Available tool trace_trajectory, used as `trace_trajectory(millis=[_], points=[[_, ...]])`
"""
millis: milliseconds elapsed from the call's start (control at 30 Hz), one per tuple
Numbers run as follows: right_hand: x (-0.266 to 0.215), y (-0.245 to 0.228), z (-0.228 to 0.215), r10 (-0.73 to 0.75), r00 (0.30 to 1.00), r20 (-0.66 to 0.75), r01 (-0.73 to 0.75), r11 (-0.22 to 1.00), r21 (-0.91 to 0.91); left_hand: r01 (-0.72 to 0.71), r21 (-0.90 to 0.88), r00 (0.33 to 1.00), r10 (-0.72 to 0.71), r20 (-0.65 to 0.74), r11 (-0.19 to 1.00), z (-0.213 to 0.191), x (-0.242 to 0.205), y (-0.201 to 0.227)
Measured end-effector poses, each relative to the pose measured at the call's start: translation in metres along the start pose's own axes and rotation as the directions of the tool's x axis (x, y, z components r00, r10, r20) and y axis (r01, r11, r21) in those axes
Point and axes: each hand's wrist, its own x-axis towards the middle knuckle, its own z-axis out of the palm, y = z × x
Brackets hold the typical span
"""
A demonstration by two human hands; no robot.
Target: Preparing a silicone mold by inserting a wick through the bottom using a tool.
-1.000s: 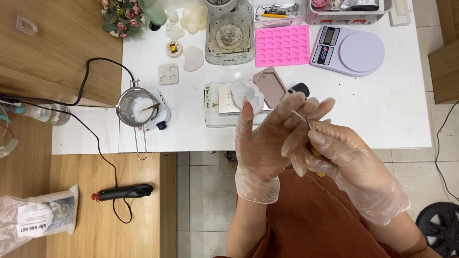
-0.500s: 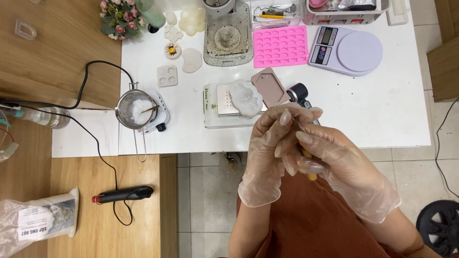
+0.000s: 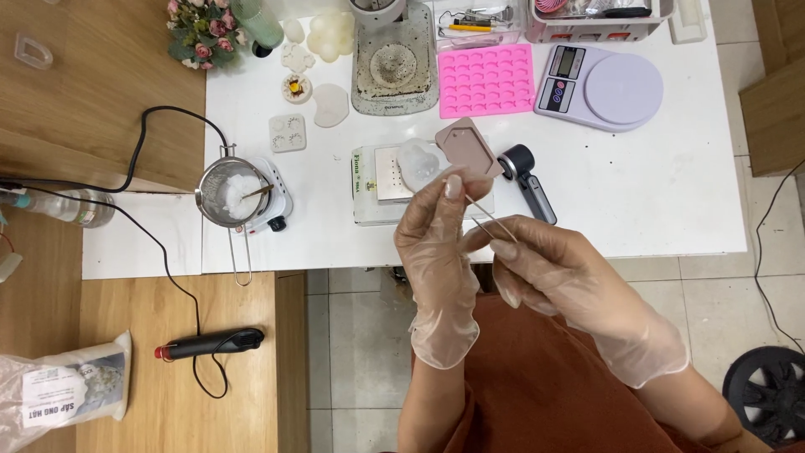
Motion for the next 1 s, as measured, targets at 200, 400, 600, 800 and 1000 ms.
trace_trajectory(millis=[200, 400, 600, 800, 1000], points=[[-0.013, 0.018, -0.021, -0.101, 0.994, -0.036, 0.091, 0.972, -0.217, -0.038, -0.045, 0.994, 0.034, -0.101, 0.998, -0.012, 0.015, 0.025], [-0.014, 0.023, -0.024, -0.439, 0.870, -0.224, 0.300, 0.833, -0.465, -0.091, 0.031, 0.984, 0.085, 0.159, 0.995, -0.018, 0.008, -0.008], [-0.007, -0.008, 0.007, -0.730, 0.674, -0.112, 0.485, 0.552, -0.678, -0.037, 0.064, 0.975, 0.022, 0.220, 0.997, -0.008, -0.002, -0.012], [-0.008, -0.007, 0.010, -0.728, 0.674, -0.121, 0.464, 0.546, -0.698, 0.025, 0.006, 0.977, -0.026, 0.209, 1.000, -0.012, -0.002, -0.016], [-0.007, -0.003, 0.006, -0.727, 0.682, -0.080, 0.462, 0.514, -0.723, 0.058, 0.045, 0.973, -0.066, 0.221, 0.997, -0.010, -0.004, -0.010]])
